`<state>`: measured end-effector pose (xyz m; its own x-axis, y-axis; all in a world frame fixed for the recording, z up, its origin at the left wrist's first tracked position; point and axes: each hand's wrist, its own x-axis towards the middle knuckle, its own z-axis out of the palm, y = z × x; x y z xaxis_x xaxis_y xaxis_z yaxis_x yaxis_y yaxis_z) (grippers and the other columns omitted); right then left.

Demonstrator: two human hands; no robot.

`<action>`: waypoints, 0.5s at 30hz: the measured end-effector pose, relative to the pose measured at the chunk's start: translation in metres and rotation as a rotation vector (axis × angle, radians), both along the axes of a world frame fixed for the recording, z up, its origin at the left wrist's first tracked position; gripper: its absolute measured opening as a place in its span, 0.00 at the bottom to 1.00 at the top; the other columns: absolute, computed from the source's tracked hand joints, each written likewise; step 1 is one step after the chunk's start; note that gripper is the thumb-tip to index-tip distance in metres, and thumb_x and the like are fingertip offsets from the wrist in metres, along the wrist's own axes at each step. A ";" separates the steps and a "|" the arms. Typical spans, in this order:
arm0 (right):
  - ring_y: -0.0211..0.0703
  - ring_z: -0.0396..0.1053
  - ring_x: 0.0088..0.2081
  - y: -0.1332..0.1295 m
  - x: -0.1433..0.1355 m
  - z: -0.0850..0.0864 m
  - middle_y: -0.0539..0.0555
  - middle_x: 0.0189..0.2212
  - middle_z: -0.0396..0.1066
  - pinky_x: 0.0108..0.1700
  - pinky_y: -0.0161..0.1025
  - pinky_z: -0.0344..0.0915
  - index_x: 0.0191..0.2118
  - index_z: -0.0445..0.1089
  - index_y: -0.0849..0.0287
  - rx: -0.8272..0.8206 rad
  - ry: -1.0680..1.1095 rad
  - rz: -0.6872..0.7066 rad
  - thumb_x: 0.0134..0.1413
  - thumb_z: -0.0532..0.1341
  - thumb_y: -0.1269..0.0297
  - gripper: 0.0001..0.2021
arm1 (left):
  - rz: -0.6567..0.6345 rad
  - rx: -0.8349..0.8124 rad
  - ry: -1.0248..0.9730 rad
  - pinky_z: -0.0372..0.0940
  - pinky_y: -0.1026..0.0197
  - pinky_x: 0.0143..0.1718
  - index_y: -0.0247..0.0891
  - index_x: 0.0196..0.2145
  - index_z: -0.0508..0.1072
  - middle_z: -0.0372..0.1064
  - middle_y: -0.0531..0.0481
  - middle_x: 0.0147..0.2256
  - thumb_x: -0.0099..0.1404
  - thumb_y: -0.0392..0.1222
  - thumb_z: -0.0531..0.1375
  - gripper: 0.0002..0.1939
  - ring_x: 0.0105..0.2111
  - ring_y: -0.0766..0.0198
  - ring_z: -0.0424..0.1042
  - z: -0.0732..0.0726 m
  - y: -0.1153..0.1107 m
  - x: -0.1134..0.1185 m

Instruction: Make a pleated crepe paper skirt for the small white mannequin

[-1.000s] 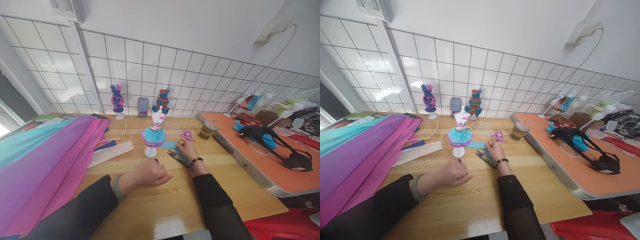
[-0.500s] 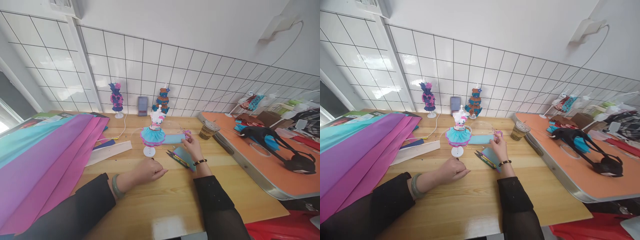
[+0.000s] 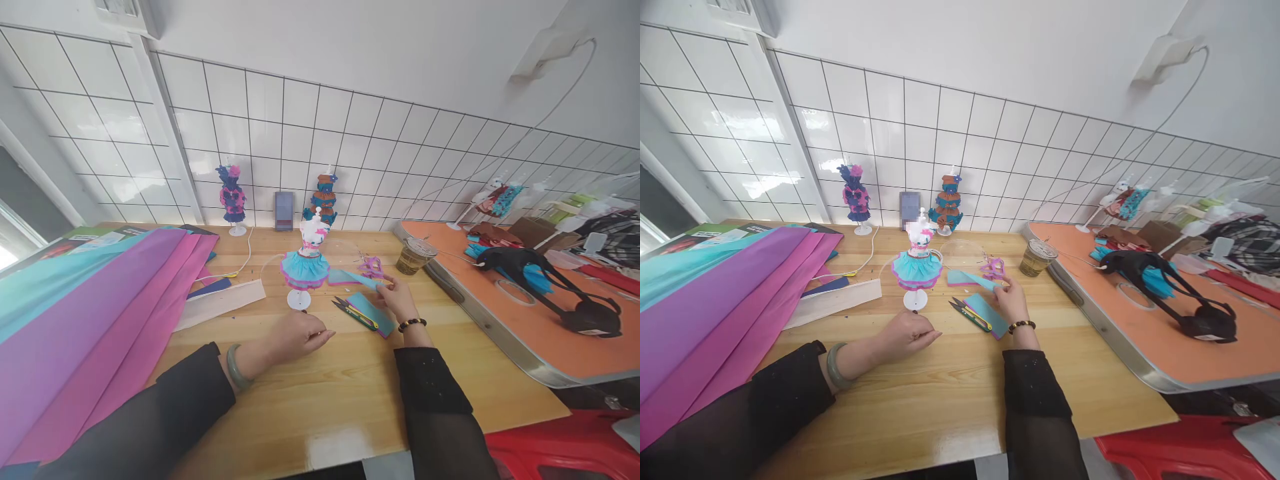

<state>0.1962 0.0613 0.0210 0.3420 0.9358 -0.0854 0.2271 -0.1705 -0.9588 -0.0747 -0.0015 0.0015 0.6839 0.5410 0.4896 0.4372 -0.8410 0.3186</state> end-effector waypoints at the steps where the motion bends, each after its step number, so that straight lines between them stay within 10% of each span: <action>1: 0.47 0.73 0.25 0.000 0.003 -0.001 0.52 0.20 0.71 0.26 0.41 0.71 0.48 0.68 0.64 -0.030 -0.024 -0.005 0.42 0.61 0.70 0.22 | -0.003 -0.001 0.001 0.51 0.62 0.24 0.37 0.19 0.66 0.64 0.51 0.18 0.69 0.44 0.47 0.23 0.20 0.69 0.61 0.000 0.000 0.000; 15: 0.46 0.74 0.31 -0.007 0.012 0.004 0.60 0.28 0.77 0.31 0.40 0.71 0.27 0.72 0.61 -0.058 -0.039 0.047 0.39 0.65 0.69 0.05 | -0.001 -0.028 0.023 0.49 0.62 0.24 0.36 0.18 0.62 0.64 0.52 0.18 0.69 0.43 0.48 0.22 0.19 0.70 0.60 0.001 -0.002 0.001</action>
<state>0.2081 0.0540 0.0251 0.3021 0.9447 -0.1272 0.2727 -0.2135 -0.9381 -0.0739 -0.0037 0.0021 0.6953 0.5534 0.4585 0.4434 -0.8324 0.3324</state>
